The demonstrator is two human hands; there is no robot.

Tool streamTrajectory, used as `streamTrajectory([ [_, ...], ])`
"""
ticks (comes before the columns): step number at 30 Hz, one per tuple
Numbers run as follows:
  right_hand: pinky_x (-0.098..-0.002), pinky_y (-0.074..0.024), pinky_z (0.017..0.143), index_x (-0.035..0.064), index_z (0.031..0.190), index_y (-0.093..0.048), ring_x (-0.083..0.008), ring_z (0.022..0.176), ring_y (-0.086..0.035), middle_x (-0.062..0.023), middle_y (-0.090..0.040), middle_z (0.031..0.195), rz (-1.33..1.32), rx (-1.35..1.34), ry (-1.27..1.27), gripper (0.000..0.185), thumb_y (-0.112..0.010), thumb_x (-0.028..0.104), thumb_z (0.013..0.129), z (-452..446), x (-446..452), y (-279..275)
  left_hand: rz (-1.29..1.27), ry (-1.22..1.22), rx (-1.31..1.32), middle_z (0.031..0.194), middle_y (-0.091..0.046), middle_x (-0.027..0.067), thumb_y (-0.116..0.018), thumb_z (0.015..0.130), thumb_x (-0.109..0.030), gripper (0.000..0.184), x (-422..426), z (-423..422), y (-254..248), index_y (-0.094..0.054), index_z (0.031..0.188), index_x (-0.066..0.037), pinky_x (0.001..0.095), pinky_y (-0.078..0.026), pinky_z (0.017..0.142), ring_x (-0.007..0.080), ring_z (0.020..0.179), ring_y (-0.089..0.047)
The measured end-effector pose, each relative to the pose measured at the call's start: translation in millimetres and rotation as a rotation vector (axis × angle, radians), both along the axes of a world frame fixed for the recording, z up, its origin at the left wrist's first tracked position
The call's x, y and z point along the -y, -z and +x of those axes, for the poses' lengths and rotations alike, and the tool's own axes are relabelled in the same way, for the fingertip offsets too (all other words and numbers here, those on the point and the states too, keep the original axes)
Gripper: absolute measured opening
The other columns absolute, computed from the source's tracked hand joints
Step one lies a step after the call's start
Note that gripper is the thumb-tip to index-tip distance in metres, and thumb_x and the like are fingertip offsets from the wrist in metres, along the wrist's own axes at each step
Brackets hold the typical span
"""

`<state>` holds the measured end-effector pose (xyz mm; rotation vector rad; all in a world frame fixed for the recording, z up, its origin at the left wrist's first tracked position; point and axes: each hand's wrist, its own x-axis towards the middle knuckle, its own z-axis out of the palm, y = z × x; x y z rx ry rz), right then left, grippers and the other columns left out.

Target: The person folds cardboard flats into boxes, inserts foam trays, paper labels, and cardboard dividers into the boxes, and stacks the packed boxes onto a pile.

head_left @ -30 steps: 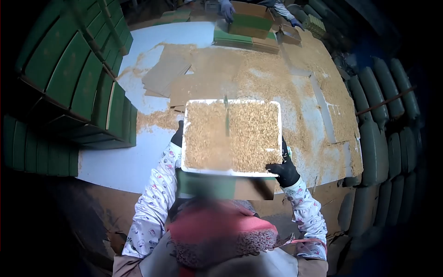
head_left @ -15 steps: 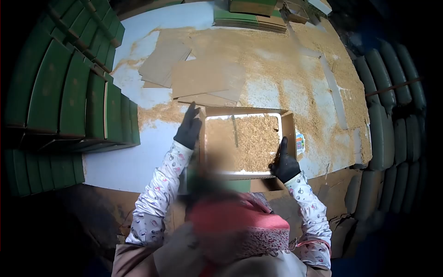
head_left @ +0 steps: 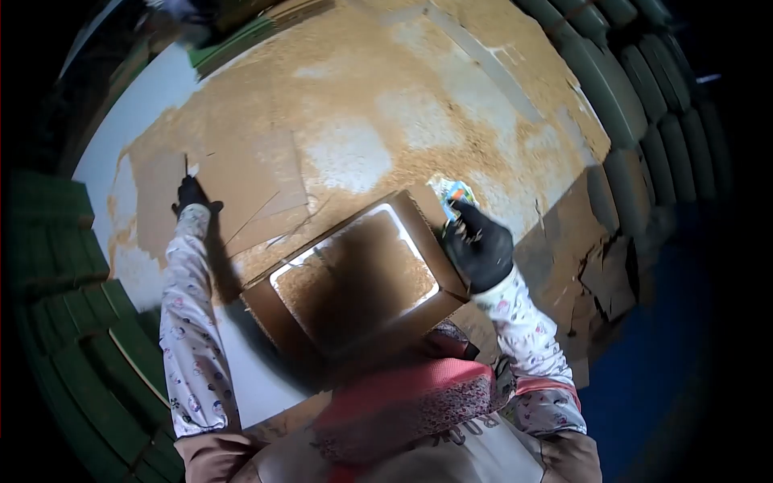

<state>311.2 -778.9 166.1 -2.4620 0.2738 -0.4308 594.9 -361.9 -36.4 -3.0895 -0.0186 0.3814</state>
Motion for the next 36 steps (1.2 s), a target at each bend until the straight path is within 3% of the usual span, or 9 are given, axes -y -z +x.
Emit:
streamTrajectory([
  [3,-0.0337,-0.0466,0.060,0.0069,0.094,-0.056,-0.0278,0.064,-0.057,-0.0128,-0.059,0.072,0.092,-0.223,0.409,0.030,-0.056,0.027,0.072,12.2,64.7,66.7,0.036,0.007,-0.180,0.124,-0.034,0.0137,-0.073,0.048,-0.046,0.102,-25.0,18.1,13.9,-0.018,0.128,-0.014,0.0545,-0.027,0.088,0.0264,0.115,-0.033],
  [8,-0.0369,-0.0404,0.076,0.0099,0.095,-0.052,-0.0283,0.089,-0.049,-0.0124,-0.051,0.096,-0.355,-0.615,0.223,0.038,-0.057,0.035,0.066,7.1,96.6,162.4,0.242,-0.009,0.085,0.093,-0.054,0.0122,-0.072,0.049,-0.046,0.076,-4.8,-4.1,-36.0,-0.043,0.112,-0.014,0.0395,-0.042,0.075,0.0301,0.088,-0.053],
  [11,-0.0378,-0.0420,0.072,0.0098,0.090,-0.054,-0.0286,0.084,-0.052,-0.0122,-0.052,0.091,-0.298,-0.635,0.216,0.031,-0.061,0.028,0.066,8.5,97.3,193.7,-0.275,0.051,0.205,0.080,-0.057,0.0146,-0.072,0.056,-0.033,0.049,-73.4,-0.6,-29.5,-0.054,0.093,-0.007,0.0371,-0.044,0.065,0.0281,0.072,-0.055],
  [14,-0.0379,-0.0435,0.070,0.0101,0.091,-0.055,-0.0293,0.081,-0.054,-0.0122,-0.054,0.091,-0.140,-0.585,0.233,0.029,-0.062,0.025,0.067,6.3,106.4,199.5,-0.624,0.074,-0.067,0.069,-0.054,0.0018,-0.064,0.069,-0.013,0.020,-71.5,-47.7,-113.5,-0.054,0.083,-0.003,0.0237,-0.040,0.057,0.0094,0.062,-0.047],
  [20,-0.0365,-0.0424,0.076,0.0109,0.102,-0.052,-0.0299,0.087,-0.052,-0.0134,-0.051,0.098,-0.079,-0.551,0.118,0.042,-0.064,0.028,0.065,0.1,121.0,210.8,-0.508,0.110,0.553,0.061,-0.047,0.0009,-0.059,0.074,-0.007,0.009,61.5,-197.7,-251.1,-0.052,0.073,-0.003,0.0244,-0.035,0.050,0.0102,0.054,-0.041],
  [22,-0.0384,-0.0396,0.080,0.0118,0.106,-0.047,-0.0306,0.096,-0.047,-0.0143,-0.046,0.104,-0.136,-0.436,0.105,0.047,-0.062,0.031,0.065,-5.9,119.3,215.0,-0.442,0.468,0.714,0.060,-0.047,0.0054,-0.057,0.070,-0.003,0.007,101.5,-239.7,-252.9,-0.052,0.074,-0.001,0.0280,-0.038,0.050,0.0186,0.053,-0.045],
  [24,-0.0389,-0.0382,0.081,0.0110,0.109,-0.044,-0.0297,0.099,-0.044,-0.0133,-0.044,0.107,-0.260,-0.471,0.127,0.051,-0.062,0.030,0.065,-7.5,111.3,202.7,-0.221,0.916,0.291,0.071,-0.052,0.0087,-0.057,0.066,-0.001,0.013,127.0,-266.3,-248.9,-0.054,0.079,-0.002,0.0291,-0.040,0.050,0.0212,0.060,-0.051],
  [27,-0.0389,-0.0400,0.078,0.0094,0.105,-0.046,-0.0289,0.095,-0.046,-0.0134,-0.045,0.105,-0.346,-0.530,0.073,0.043,-0.059,0.026,0.068,-12.1,112.3,215.6,-0.241,1.152,0.229,0.080,-0.055,0.0092,-0.053,0.061,-0.009,0.026,171.2,-300.3,-215.1,-0.054,0.087,-0.004,0.0290,-0.045,0.053,0.0221,0.069,-0.055],
  [36,-0.0323,-0.0455,0.066,0.0049,0.073,-0.060,-0.0252,0.070,-0.058,-0.0131,-0.058,0.073,0.156,-0.535,-0.007,0.027,-0.072,0.020,0.055,0.0,150.5,230.2,-0.286,1.055,-0.258,0.087,-0.054,0.0104,-0.053,0.073,-0.016,0.023,173.6,-323.4,-161.3,-0.048,0.093,-0.005,0.0328,-0.047,0.064,0.0268,0.077,-0.055],
])
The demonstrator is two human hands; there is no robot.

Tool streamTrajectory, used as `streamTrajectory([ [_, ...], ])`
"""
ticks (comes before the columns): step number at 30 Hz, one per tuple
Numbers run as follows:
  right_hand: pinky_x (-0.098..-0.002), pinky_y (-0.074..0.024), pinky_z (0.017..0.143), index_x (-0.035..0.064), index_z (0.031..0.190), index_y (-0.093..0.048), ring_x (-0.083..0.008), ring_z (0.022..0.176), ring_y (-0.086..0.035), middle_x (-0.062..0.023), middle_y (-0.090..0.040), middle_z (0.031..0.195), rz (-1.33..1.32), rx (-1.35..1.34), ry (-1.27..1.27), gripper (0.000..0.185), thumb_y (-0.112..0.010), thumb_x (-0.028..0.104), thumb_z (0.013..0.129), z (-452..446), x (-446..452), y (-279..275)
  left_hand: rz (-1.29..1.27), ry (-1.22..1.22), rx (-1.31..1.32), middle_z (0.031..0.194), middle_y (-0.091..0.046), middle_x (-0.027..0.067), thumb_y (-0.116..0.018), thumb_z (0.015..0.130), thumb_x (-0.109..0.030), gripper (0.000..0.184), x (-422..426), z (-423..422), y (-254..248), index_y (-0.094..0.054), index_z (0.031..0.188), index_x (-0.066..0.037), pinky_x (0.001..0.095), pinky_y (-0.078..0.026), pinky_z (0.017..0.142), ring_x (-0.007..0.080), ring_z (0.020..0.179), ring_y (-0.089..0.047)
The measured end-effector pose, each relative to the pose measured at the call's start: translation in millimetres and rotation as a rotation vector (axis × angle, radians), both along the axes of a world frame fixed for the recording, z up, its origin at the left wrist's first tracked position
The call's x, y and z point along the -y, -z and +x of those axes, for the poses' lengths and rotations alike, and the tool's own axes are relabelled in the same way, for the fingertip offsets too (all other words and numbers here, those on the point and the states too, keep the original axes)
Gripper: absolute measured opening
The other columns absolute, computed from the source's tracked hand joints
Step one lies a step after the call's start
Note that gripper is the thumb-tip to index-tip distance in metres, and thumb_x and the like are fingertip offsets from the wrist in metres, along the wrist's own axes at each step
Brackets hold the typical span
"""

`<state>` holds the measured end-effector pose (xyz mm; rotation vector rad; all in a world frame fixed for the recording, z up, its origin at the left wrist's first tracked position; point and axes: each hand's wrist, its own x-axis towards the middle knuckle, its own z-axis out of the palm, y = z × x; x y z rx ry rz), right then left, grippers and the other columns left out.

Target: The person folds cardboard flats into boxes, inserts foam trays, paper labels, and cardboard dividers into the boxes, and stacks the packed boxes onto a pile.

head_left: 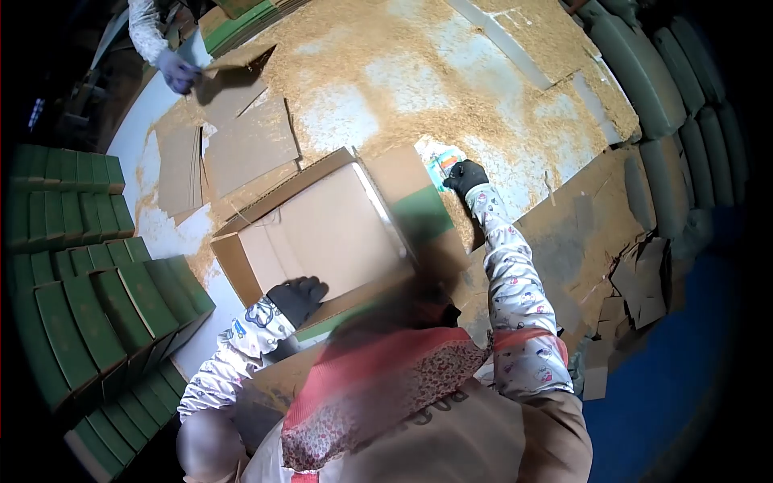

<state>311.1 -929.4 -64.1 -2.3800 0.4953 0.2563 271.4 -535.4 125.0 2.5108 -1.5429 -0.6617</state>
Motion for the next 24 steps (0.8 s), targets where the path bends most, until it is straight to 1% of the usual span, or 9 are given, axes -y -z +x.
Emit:
streamTrajectory([
  [7,-0.0318,-0.0455,0.065,0.0036,0.075,-0.059,-0.0241,0.068,-0.058,-0.0120,-0.059,0.071,0.056,0.171,0.119,0.023,-0.067,0.018,0.060,-8.5,2.1,20.4,0.069,-0.323,-0.047,0.120,-0.035,0.0208,-0.062,0.067,-0.027,0.055,7.2,15.1,-29.0,-0.042,0.117,-0.016,0.0417,-0.041,0.079,0.0360,0.096,-0.047],
  [10,-0.0317,-0.0449,0.055,0.0017,0.078,-0.055,-0.0207,0.061,-0.056,-0.0136,-0.057,0.065,0.208,0.380,0.404,0.015,-0.058,0.011,0.065,7.2,-49.5,-73.6,0.363,-0.338,0.060,0.126,-0.024,0.0269,-0.065,0.060,-0.030,0.070,-13.1,5.6,4.3,-0.035,0.123,-0.023,0.0470,-0.036,0.082,0.0394,0.105,-0.038],
  [12,-0.0298,-0.0439,0.050,0.0026,0.079,-0.053,-0.0181,0.059,-0.055,-0.0126,-0.056,0.065,0.240,0.680,0.050,0.015,-0.058,0.007,0.065,2.8,-102.0,-157.6,0.315,-0.325,0.101,0.127,-0.021,0.0265,-0.064,0.059,-0.029,0.070,-21.3,5.1,13.6,-0.035,0.123,-0.023,0.0463,-0.036,0.083,0.0402,0.104,-0.038],
  [14,-0.0295,-0.0444,0.049,0.0038,0.080,-0.052,-0.0182,0.059,-0.055,-0.0099,-0.055,0.066,-0.190,1.004,-0.407,0.014,-0.056,0.007,0.068,-2.1,-157.3,-189.1,0.218,-0.332,0.042,0.120,-0.031,0.0252,-0.063,0.061,-0.028,0.062,-17.3,10.9,2.0,-0.040,0.118,-0.019,0.0459,-0.037,0.081,0.0360,0.097,-0.044],
  [16,-0.0333,-0.0429,0.058,0.0099,0.073,-0.055,-0.0203,0.066,-0.055,-0.0055,-0.052,0.066,-0.431,0.692,-0.813,0.005,-0.052,0.009,0.069,-8.2,-193.0,-185.6,0.254,-0.249,0.074,0.116,-0.040,0.0190,-0.063,0.062,-0.031,0.055,-15.2,17.8,-10.8,-0.045,0.112,-0.018,0.0473,-0.034,0.083,0.0325,0.093,-0.047],
  [18,-0.0320,-0.0418,0.064,0.0107,0.075,-0.056,-0.0198,0.069,-0.055,-0.0041,-0.053,0.069,-0.551,0.257,-0.983,0.008,-0.050,0.010,0.069,-10.6,-195.0,-179.8,0.219,-0.153,0.136,0.113,-0.047,0.0070,-0.064,0.059,-0.041,0.056,-37.5,22.6,-13.5,-0.049,0.109,-0.021,0.0522,-0.022,0.092,0.0302,0.102,-0.044],
  [20,-0.0329,-0.0414,0.070,0.0092,0.080,-0.055,-0.0222,0.080,-0.054,-0.0079,-0.054,0.083,-0.324,0.409,-1.109,0.014,-0.052,0.006,0.067,-1.6,-172.0,-184.2,0.091,-0.172,0.268,0.119,-0.043,0.0058,-0.064,0.055,-0.046,0.064,-55.3,23.8,-52.3,-0.047,0.112,-0.023,0.0529,-0.017,0.095,0.0316,0.108,-0.040],
  [22,-0.0372,-0.0390,0.080,0.0080,0.088,-0.055,-0.0277,0.091,-0.051,-0.0100,-0.054,0.096,0.047,0.811,-0.899,0.023,-0.054,0.004,0.065,0.8,-133.2,-217.4,0.120,-0.302,0.249,0.128,-0.034,0.0080,-0.065,0.051,-0.050,0.072,-89.0,23.5,-65.6,-0.045,0.116,-0.024,0.0558,-0.014,0.094,0.0349,0.113,-0.034],
  [24,-0.0434,-0.0290,0.092,0.0118,0.109,-0.049,-0.0238,0.113,-0.038,-0.0070,-0.042,0.121,-0.263,0.593,-0.998,0.043,-0.060,0.012,0.067,1.4,-104.7,-233.7,0.070,-0.402,0.181,0.128,-0.034,0.0030,-0.070,0.047,-0.042,0.074,-103.3,26.0,-50.6,-0.045,0.115,-0.028,0.0564,-0.015,0.093,0.0328,0.116,-0.031],
])
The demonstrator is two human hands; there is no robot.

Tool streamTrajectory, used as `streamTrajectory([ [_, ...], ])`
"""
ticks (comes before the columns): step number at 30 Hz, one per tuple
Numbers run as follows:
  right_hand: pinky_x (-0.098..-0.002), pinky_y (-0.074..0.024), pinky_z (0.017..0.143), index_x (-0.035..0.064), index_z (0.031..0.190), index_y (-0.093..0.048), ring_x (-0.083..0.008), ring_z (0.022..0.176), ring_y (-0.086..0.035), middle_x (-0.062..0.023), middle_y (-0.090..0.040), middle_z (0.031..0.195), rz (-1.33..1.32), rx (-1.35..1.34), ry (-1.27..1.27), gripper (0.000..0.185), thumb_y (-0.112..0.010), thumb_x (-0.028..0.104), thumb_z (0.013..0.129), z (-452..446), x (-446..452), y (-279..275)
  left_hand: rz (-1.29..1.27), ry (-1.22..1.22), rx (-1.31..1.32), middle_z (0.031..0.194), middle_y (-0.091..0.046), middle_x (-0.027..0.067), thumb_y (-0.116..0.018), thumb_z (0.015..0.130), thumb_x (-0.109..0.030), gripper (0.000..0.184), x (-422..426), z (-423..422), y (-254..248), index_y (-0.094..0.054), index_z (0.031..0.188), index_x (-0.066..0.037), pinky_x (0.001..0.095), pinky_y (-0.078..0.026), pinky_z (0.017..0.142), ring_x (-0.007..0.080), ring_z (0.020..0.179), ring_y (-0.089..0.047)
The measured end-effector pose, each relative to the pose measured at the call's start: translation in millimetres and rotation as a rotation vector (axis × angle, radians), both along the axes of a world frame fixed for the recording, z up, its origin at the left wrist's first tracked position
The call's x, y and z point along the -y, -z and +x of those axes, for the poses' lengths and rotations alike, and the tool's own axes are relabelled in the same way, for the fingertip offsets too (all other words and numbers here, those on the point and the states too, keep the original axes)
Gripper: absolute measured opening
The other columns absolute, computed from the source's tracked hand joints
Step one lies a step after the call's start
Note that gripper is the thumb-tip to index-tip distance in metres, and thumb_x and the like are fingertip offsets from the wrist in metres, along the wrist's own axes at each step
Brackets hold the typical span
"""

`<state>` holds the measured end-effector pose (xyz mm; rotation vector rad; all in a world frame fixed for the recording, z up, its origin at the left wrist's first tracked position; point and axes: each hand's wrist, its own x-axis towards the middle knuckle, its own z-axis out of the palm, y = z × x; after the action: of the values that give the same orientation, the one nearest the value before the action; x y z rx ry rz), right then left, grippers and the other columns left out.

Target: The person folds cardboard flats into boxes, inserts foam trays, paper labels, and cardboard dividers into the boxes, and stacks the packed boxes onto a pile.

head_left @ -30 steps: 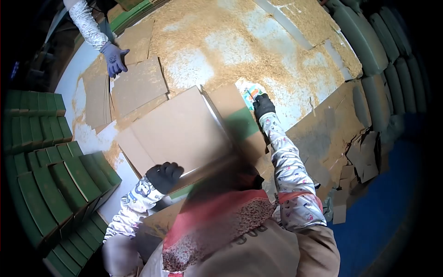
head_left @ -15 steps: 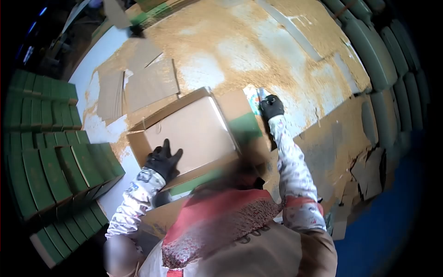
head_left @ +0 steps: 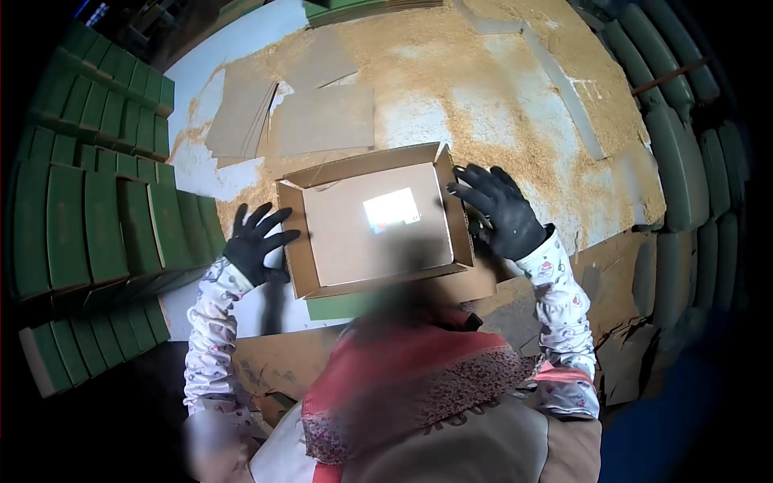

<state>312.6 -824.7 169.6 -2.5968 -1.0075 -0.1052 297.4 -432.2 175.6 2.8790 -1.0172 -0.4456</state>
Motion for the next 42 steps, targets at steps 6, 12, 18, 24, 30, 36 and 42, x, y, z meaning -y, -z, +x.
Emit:
streamTrajectory([
  [6,-0.0461,-0.0230,0.096,0.0103,0.120,-0.037,-0.0285,0.117,-0.033,-0.0112,-0.039,0.123,0.071,-0.228,-0.113,0.072,-0.071,0.018,0.057,5.6,-69.3,85.2,-0.095,-0.053,0.048,0.133,-0.022,0.0108,-0.071,0.048,-0.042,0.092,86.1,-4.1,71.7,-0.028,0.127,-0.018,0.0545,-0.014,0.095,0.0309,0.120,-0.023],
  [12,-0.0335,-0.0276,0.096,0.0024,0.130,-0.013,-0.0258,0.120,-0.024,-0.0133,-0.016,0.135,1.162,-0.818,0.813,0.081,-0.065,0.019,0.070,2.9,-52.8,198.8,-1.199,-1.282,-0.744,0.122,-0.038,0.0157,-0.066,0.066,-0.030,0.077,33.7,-96.6,202.4,-0.026,0.126,-0.002,0.0326,-0.037,0.085,0.0243,0.109,-0.039],
  [18,-0.0411,-0.0408,0.085,0.0121,0.123,-0.025,-0.0302,0.098,-0.047,-0.0141,-0.041,0.113,1.391,-1.505,0.451,0.059,-0.051,0.005,0.071,7.6,-72.0,136.0,-2.203,-1.216,-0.815,0.121,-0.040,0.0169,-0.052,0.076,-0.035,0.060,32.2,-90.8,144.2,-0.034,0.121,0.000,0.0383,-0.032,0.090,0.0255,0.111,-0.039],
  [24,-0.0396,-0.0405,0.085,0.0102,0.121,-0.027,-0.0311,0.099,-0.046,-0.0151,-0.040,0.113,0.989,-1.017,-0.079,0.055,-0.050,0.004,0.071,73.6,-135.1,-44.0,-1.962,-0.473,0.041,0.115,-0.045,0.0195,-0.047,0.079,-0.042,0.059,-66.8,-92.7,-49.0,-0.042,0.113,0.006,0.0410,-0.034,0.089,0.0296,0.105,-0.044],
  [30,-0.0381,-0.0403,0.085,0.0083,0.118,-0.030,-0.0320,0.100,-0.045,-0.0161,-0.039,0.114,0.853,-0.217,-0.472,0.051,-0.049,0.003,0.071,96.2,-227.8,-256.9,-1.655,-0.477,1.438,0.109,-0.050,0.0057,-0.049,0.082,-0.022,0.032,-320.3,-138.5,-281.6,-0.046,0.110,-0.007,0.0293,-0.040,0.071,0.0140,0.090,-0.049],
  [36,-0.0366,-0.0400,0.085,0.0064,0.116,-0.033,-0.0329,0.101,-0.044,-0.0171,-0.039,0.114,0.780,0.382,-0.505,0.048,-0.048,0.002,0.072,110.4,-360.2,-415.0,-1.704,-0.853,1.253,0.104,-0.054,0.0007,-0.055,0.079,-0.031,0.037,-394.5,-109.4,-420.1,-0.049,0.110,-0.011,0.0285,-0.039,0.078,0.0153,0.096,-0.048],
  [42,-0.0350,-0.0397,0.085,0.0044,0.114,-0.036,-0.0338,0.102,-0.043,-0.0180,-0.038,0.115,0.683,0.672,-0.369,0.044,-0.048,0.000,0.072,142.9,-493.6,-467.6,-1.575,-0.947,1.167,0.105,-0.053,0.0026,-0.056,0.078,-0.032,0.039,-420.0,-85.6,-435.2,-0.048,0.110,-0.011,0.0292,-0.038,0.078,0.0153,0.097,-0.048],
])
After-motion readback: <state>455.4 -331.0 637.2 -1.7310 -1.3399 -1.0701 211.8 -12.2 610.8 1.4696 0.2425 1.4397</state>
